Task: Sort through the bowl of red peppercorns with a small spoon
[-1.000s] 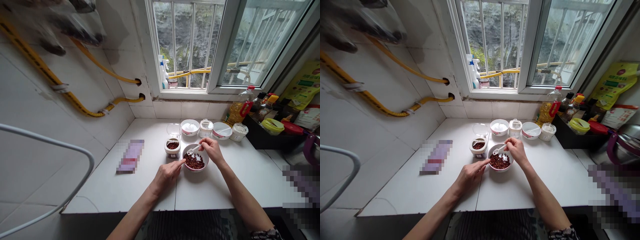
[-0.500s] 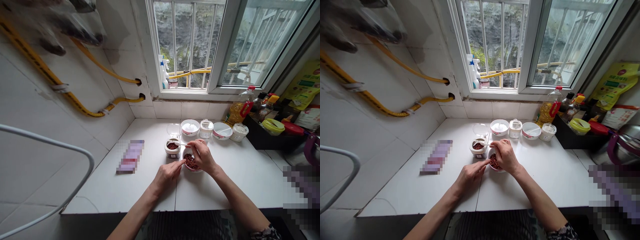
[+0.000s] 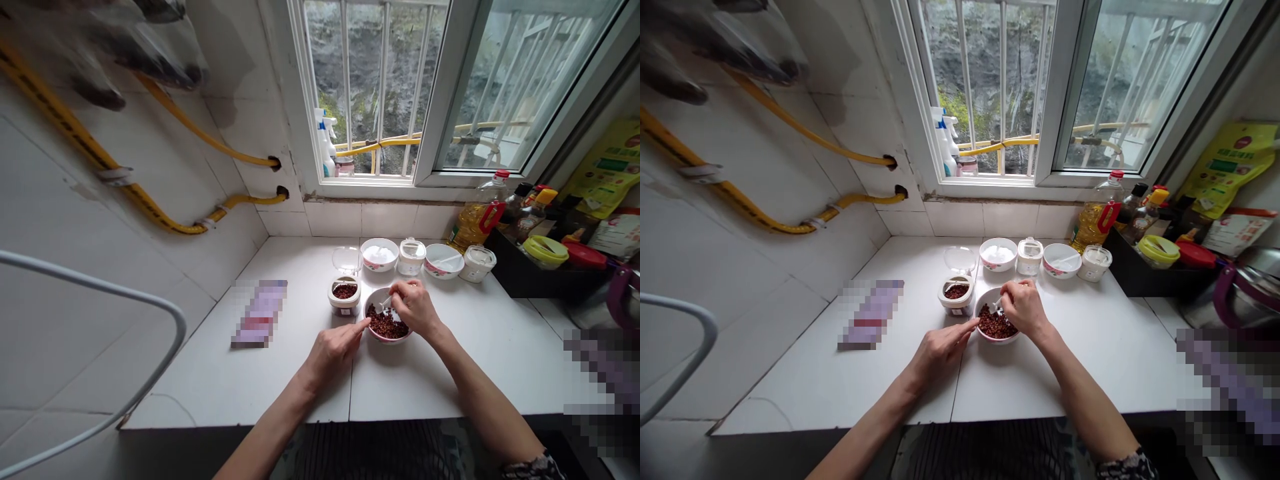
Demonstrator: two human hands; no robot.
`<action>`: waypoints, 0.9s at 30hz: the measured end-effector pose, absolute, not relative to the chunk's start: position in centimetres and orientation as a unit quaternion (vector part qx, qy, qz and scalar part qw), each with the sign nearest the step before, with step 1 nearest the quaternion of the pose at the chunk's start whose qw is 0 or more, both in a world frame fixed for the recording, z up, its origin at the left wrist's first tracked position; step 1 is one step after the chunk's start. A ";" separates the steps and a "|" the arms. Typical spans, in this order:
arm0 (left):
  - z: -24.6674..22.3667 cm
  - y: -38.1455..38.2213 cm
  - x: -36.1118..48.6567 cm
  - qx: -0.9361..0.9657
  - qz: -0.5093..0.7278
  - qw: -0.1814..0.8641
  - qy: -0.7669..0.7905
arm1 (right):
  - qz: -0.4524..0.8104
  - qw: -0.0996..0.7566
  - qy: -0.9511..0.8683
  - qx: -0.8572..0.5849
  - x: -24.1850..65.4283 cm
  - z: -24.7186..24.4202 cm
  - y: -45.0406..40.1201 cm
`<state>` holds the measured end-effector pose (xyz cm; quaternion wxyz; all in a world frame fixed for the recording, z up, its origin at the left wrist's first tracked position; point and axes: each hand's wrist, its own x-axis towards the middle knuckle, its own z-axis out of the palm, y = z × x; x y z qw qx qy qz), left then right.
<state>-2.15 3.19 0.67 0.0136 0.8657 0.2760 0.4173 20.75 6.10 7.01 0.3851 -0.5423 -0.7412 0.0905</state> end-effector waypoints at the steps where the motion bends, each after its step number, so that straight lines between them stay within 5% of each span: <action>1: 0.7 3.2 -2.2 0.866 0.417 0.011 0.275 | 0.101 0.385 -0.742 -0.540 20.6 7.0 6.1; 14: 0.7 3.1 -2.3 0.875 0.399 0.002 0.274 | 0.343 0.501 -0.598 -0.523 21.0 8.0 6.1; 27: 1.4 3.0 -2.1 0.869 0.411 0.005 0.274 | 0.263 0.439 -0.670 -0.538 20.6 7.6 6.0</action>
